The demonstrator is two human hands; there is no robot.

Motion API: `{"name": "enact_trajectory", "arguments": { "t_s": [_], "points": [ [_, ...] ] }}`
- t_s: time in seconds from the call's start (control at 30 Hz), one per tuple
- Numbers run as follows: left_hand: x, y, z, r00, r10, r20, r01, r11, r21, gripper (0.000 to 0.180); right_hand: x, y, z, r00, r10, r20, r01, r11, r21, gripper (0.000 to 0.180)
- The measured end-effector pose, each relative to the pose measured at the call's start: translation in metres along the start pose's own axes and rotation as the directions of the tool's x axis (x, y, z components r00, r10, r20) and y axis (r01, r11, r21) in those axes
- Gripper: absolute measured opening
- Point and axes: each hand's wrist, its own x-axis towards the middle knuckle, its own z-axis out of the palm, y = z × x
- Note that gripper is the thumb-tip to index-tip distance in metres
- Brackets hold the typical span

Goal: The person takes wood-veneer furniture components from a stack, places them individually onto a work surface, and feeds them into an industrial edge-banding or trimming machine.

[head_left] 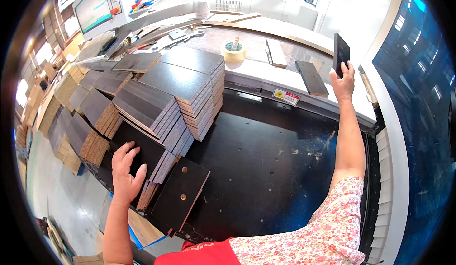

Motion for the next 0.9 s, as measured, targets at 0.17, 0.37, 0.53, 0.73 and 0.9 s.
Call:
{"name": "enact_trajectory", "arguments": {
  "t_s": [0.17, 0.37, 0.53, 0.73, 0.9],
  "points": [
    [0.004, 0.005, -0.001, 1.000, -0.008, -0.002, 0.008, 1.000, -0.027, 0.044, -0.017, -0.006, 0.017, 0.932, -0.099, 0.349, 0.193, 0.950, -0.245, 0.063],
    [0.002, 0.004, -0.002, 1.000, -0.004, -0.013, 0.004, 1.000, -0.022, 0.045, -0.032, -0.005, 0.033, 0.760, 0.064, 0.647, 0.085, 0.977, -0.196, 0.064],
    [0.003, 0.005, -0.003, 1.000, 0.011, -0.005, -0.011, 1.000, -0.009, 0.047, -0.031, -0.015, 0.026, 0.742, 0.089, 0.665, 0.052, 0.980, -0.189, 0.060],
    [0.001, 0.003, -0.004, 1.000, 0.013, -0.005, -0.014, 1.000, -0.008, 0.047, -0.033, -0.035, 0.026, 0.727, 0.110, 0.678, 0.109, 0.956, -0.272, 0.068],
    [0.003, 0.005, -0.004, 1.000, 0.015, -0.009, -0.015, 1.000, -0.016, 0.046, -0.035, -0.030, 0.027, 0.735, 0.128, 0.666, 0.118, 0.943, -0.311, 0.069]
  ]
}}
